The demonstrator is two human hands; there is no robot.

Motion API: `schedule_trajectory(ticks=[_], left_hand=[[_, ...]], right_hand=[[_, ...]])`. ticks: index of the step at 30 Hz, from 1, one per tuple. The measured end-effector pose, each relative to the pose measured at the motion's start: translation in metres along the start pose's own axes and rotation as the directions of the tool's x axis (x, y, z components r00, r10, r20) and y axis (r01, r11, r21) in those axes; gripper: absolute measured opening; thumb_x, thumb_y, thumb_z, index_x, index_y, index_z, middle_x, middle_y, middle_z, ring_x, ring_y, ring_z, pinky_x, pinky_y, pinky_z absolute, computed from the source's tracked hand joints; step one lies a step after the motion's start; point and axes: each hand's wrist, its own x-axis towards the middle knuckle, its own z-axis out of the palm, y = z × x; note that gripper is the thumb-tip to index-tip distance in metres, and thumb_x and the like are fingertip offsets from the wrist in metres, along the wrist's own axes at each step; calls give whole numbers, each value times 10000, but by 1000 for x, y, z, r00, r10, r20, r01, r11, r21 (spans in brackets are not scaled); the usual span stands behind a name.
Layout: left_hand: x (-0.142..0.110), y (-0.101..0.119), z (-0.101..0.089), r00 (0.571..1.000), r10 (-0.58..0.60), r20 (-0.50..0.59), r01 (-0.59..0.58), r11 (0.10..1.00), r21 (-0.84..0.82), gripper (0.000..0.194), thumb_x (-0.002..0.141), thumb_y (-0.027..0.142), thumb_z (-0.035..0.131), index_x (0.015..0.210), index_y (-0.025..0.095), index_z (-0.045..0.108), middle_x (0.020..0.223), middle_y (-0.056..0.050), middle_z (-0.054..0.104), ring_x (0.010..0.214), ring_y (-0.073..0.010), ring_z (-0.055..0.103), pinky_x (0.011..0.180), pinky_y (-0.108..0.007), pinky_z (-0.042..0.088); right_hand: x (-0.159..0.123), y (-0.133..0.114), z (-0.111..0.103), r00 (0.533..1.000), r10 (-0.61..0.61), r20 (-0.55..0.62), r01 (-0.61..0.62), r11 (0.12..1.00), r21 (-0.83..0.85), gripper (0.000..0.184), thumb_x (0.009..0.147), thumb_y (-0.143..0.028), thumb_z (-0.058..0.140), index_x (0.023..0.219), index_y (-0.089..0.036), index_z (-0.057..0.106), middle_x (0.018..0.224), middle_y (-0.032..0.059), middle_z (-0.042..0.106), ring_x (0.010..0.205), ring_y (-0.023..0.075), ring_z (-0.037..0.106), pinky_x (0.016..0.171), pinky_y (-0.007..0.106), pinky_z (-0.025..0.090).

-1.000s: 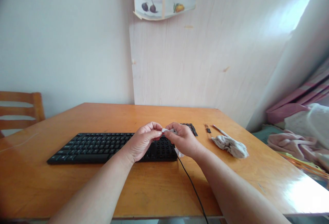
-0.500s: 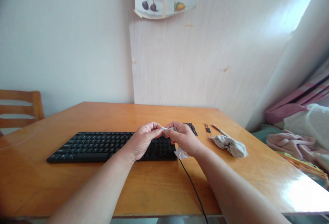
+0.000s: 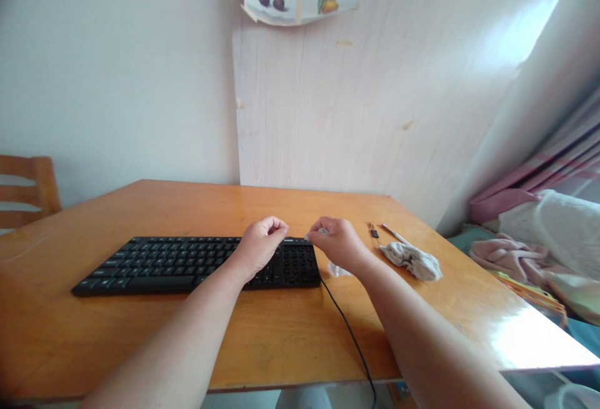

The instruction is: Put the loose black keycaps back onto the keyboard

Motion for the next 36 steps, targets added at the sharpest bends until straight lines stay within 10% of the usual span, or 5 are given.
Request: schedule_trajectory(ticks=[11,36], left_hand=[[3,-7,-17,999,3,-41,26,727,686,236,815,208,501,909,231,716,1009,-109,712,952,-295,592,796,-388,385],[-3,7,-15,988,-143,53,34,550,835,302,841,308,465,957,206,725,1112,-129,683,1073,-324,547,891,-462,392]], right_hand=[[15,2,-4,970,-131,206,218,846,-486,138,793,-275,599,768,-206,716,813,46,702,759,188,612,691,284,429],[21,-31,19,914,121,388,294,462,-837,248,794,-263,511,897,-205,730,946,85,727,886,230,651,704,281,428]])
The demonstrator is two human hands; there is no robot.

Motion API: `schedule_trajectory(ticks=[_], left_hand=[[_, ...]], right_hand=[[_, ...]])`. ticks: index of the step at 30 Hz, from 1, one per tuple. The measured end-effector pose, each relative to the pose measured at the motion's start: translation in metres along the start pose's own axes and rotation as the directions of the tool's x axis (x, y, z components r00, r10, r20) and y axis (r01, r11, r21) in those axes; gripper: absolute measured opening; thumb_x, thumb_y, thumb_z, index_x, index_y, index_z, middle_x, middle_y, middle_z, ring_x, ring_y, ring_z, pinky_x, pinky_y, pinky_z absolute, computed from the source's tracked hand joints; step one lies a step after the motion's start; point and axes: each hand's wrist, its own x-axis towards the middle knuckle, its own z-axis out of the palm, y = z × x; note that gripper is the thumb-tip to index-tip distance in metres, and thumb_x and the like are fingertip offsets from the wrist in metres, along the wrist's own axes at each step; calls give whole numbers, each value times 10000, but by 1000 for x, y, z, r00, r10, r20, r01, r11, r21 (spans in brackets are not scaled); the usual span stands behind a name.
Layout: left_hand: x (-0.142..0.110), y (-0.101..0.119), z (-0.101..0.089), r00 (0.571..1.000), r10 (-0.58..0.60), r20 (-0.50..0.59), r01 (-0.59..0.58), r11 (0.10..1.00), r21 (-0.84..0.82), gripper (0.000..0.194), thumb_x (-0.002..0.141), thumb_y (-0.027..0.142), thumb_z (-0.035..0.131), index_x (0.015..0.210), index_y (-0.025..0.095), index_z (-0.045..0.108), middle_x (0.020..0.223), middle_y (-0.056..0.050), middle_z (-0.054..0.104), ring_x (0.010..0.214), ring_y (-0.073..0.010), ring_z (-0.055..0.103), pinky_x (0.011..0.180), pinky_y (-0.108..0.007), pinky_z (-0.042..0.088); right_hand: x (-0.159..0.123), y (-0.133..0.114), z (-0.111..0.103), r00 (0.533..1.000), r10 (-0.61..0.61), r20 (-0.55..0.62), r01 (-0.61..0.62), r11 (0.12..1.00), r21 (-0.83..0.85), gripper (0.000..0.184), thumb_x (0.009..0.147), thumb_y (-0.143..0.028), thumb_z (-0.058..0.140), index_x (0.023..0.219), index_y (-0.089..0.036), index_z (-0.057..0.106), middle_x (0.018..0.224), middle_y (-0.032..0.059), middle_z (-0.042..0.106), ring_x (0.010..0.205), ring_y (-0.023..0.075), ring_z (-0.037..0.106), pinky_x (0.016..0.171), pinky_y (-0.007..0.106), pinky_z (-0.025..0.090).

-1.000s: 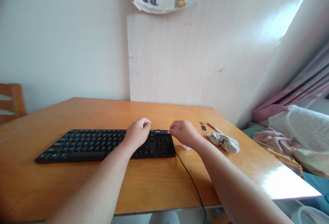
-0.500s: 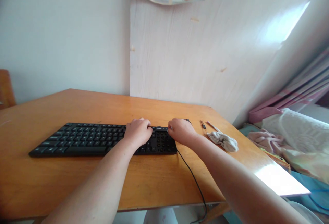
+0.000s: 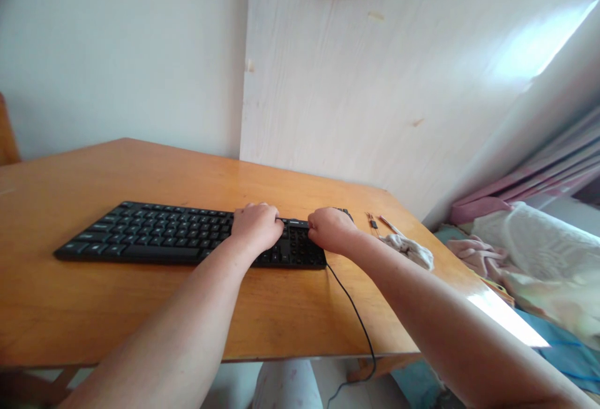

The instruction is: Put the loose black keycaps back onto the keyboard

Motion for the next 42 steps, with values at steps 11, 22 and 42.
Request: schedule_trajectory(ticks=[11,22,42], left_hand=[[3,1,3,999,-35,-9,34,999,-33,257,835,308,507,942,235,729,1100,-115,699,1130,-352,521,1032,-644,190],[6,1,7,999,-36,-27,35,998,-44,248,817,311,542,954,234,735,1076,-110,716,1188,-382,495,1056,-722,5],[6,0,8,999,-35,-35,33,999,-42,275,809,310,499,933,244,736,1062,-106,723,1163,-370,511,1054,-742,18]], right_hand=[[-9,-7,-12,991,-10,132,20,997,-72,287,796,-261,492,928,-207,741,934,97,726,845,228,651,654,282,422],[-27,-18,-18,987,-67,147,87,988,-131,284,776,-235,484,876,-196,747,867,108,731,801,240,659,615,289,407],[-30,21,-17,998,0,70,-26,924,380,164,779,-289,571,808,-180,689,677,-5,634,649,134,541,611,233,382]])
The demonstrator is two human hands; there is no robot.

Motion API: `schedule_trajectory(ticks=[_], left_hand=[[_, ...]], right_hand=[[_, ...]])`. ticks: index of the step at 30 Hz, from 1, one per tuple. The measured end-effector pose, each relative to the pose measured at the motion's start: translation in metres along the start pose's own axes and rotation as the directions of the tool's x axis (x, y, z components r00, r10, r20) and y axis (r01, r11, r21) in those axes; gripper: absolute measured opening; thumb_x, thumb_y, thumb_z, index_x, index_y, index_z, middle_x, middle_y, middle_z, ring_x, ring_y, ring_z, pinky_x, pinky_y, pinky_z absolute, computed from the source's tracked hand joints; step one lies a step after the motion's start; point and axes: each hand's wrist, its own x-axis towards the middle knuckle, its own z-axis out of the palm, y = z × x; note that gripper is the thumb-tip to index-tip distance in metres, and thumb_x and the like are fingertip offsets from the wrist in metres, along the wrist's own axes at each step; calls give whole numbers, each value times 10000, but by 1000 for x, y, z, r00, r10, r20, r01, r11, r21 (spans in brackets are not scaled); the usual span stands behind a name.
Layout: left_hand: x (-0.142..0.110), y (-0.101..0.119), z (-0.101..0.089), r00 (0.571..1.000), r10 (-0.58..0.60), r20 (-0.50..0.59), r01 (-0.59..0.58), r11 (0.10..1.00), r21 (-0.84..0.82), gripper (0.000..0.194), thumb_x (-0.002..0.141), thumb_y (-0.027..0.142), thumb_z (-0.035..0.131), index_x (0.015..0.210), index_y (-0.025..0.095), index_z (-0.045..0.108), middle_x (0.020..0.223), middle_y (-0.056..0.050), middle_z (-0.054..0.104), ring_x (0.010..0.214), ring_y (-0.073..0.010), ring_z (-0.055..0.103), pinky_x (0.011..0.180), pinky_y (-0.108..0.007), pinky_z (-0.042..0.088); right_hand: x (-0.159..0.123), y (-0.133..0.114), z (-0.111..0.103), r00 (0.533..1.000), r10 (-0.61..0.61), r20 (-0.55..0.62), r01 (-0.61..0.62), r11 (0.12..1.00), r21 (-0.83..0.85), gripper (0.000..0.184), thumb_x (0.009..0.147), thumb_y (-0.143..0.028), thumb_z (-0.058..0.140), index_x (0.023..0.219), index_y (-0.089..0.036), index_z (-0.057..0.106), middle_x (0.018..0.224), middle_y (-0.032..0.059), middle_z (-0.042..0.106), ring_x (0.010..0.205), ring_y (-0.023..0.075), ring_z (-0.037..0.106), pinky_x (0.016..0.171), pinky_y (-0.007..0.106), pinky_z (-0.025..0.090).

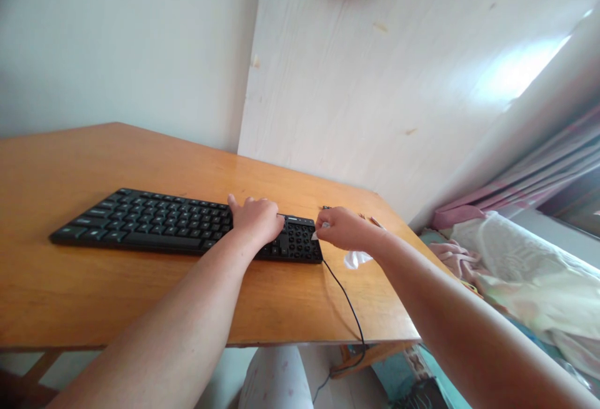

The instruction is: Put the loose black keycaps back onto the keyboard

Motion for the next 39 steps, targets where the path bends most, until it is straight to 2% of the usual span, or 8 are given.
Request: schedule_trajectory(ticks=[3,5,10,14,18,33,39], left_hand=[[-1,0,-2,1000,7,-1,-7,1000,-3,264,811,314,506,913,243,740,1058,-109,723,1160,-375,511,1054,-739,26],[-2,0,-4,1000,8,2,-8,1000,-1,260,811,306,507,901,238,741,1052,-113,724,1152,-379,515,1050,-743,21],[-2,1,-5,1000,2,5,-2,1000,0,258,819,322,505,902,246,738,1055,-108,724,1153,-372,516,1057,-734,15],[-2,1,-4,1000,9,-1,-9,1000,8,275,824,334,505,936,242,739,1064,-113,720,1146,-373,517,1054,-737,22],[-2,1,-4,1000,15,2,-15,1000,0,266,819,319,506,918,230,736,1045,-118,722,1147,-379,516,1042,-750,24],[-1,1,-3,999,-8,33,8,1000,-25,281,806,321,503,943,249,738,1081,-114,720,1216,-395,468,1050,-736,-34],[-1,1,-4,1000,5,23,-5,1000,-23,278,798,303,504,927,232,740,1069,-127,720,1179,-389,493,1044,-742,3]], right_hand=[[14,4,4,994,62,-88,-65,997,-30,159,769,-255,586,850,-167,690,702,5,643,665,138,545,598,229,375],[21,3,7,991,53,-120,-64,994,-91,162,764,-230,585,858,-161,697,754,22,667,702,146,566,609,228,382],[32,-10,9,997,8,-83,-28,969,-245,232,786,-224,547,937,-166,714,920,66,720,839,181,626,694,241,415],[36,-15,11,998,2,-58,-18,963,-269,267,789,-227,539,974,-169,724,974,81,727,897,201,635,724,250,423],[38,-14,14,999,31,-26,-38,958,-284,279,791,-239,543,986,-178,732,964,77,729,867,200,644,703,252,431],[14,-21,17,998,37,54,-17,945,-327,245,775,-237,549,915,-201,748,884,66,741,836,199,655,687,245,424],[-4,-29,16,996,31,79,-9,965,-263,212,752,-206,542,831,-197,739,824,53,741,776,182,652,656,237,413]])
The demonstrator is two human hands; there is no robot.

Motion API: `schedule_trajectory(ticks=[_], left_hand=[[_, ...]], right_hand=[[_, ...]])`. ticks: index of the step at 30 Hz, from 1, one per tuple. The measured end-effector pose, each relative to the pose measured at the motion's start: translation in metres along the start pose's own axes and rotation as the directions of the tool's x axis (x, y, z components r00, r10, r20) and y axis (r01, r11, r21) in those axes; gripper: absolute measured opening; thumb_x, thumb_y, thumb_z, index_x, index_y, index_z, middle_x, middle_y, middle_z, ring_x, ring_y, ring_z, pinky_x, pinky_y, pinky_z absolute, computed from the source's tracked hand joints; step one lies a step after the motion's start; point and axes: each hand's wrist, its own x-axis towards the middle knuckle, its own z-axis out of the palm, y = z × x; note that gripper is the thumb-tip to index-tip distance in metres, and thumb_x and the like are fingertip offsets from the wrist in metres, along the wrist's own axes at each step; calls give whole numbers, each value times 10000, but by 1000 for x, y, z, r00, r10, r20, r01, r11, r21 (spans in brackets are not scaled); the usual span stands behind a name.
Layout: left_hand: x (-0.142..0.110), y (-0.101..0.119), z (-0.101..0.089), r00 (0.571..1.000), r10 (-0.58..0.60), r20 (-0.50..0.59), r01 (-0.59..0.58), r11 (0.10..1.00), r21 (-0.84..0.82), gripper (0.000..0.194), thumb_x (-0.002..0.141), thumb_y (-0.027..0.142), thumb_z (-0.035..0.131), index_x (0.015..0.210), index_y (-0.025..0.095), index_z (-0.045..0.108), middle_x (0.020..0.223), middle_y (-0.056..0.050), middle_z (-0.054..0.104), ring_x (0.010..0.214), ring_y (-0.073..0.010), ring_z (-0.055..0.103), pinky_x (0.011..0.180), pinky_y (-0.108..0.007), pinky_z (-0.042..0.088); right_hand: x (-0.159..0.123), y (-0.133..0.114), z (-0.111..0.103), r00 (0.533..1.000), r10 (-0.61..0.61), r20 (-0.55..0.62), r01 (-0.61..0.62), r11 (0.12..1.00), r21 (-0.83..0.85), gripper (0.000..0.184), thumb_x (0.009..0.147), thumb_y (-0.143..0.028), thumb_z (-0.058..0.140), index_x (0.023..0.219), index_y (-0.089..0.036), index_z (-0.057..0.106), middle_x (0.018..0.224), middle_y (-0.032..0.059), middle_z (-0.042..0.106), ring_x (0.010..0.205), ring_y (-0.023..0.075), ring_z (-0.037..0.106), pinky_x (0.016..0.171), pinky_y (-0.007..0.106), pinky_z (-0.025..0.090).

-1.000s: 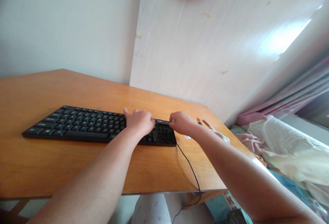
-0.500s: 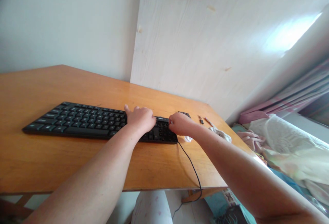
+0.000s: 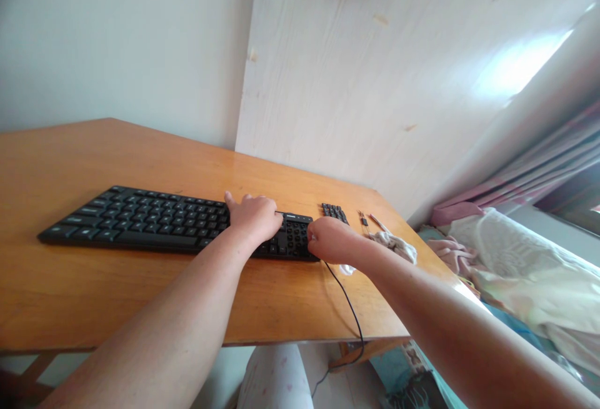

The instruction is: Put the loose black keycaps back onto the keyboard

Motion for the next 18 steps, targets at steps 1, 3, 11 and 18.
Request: schedule_trajectory(ticks=[1,3,11,18], left_hand=[[0,0,0,1000,0,-2,0,1000,3,275,799,297,504,921,229,741,1063,-128,720,1167,-389,503,1041,-744,17],[-1,0,-1,1000,2,-8,-2,1000,11,269,802,288,504,915,231,742,1057,-125,720,1157,-385,514,1039,-744,33],[0,-1,0,1000,3,-8,-2,1000,16,267,812,307,499,915,246,738,1071,-114,723,1180,-381,505,1054,-738,24],[-2,-1,0,1000,10,-6,-10,1000,16,250,814,287,509,886,241,744,1049,-117,716,1173,-389,505,1044,-748,21]], right_hand=[[-2,-1,-1,1000,2,-5,-2,1000,10,211,748,-200,537,817,-195,736,815,51,739,763,178,650,649,236,410],[-6,-2,-2,1000,8,-6,-8,1000,20,213,743,-194,528,801,-189,733,790,51,733,739,172,643,628,235,402],[-16,-4,-1,999,-47,26,47,999,12,224,730,-188,525,797,-194,738,785,48,720,726,167,617,632,237,396],[-20,8,-9,998,53,-29,-40,935,351,130,734,-229,570,728,-179,690,602,-15,585,607,119,511,562,216,354]])
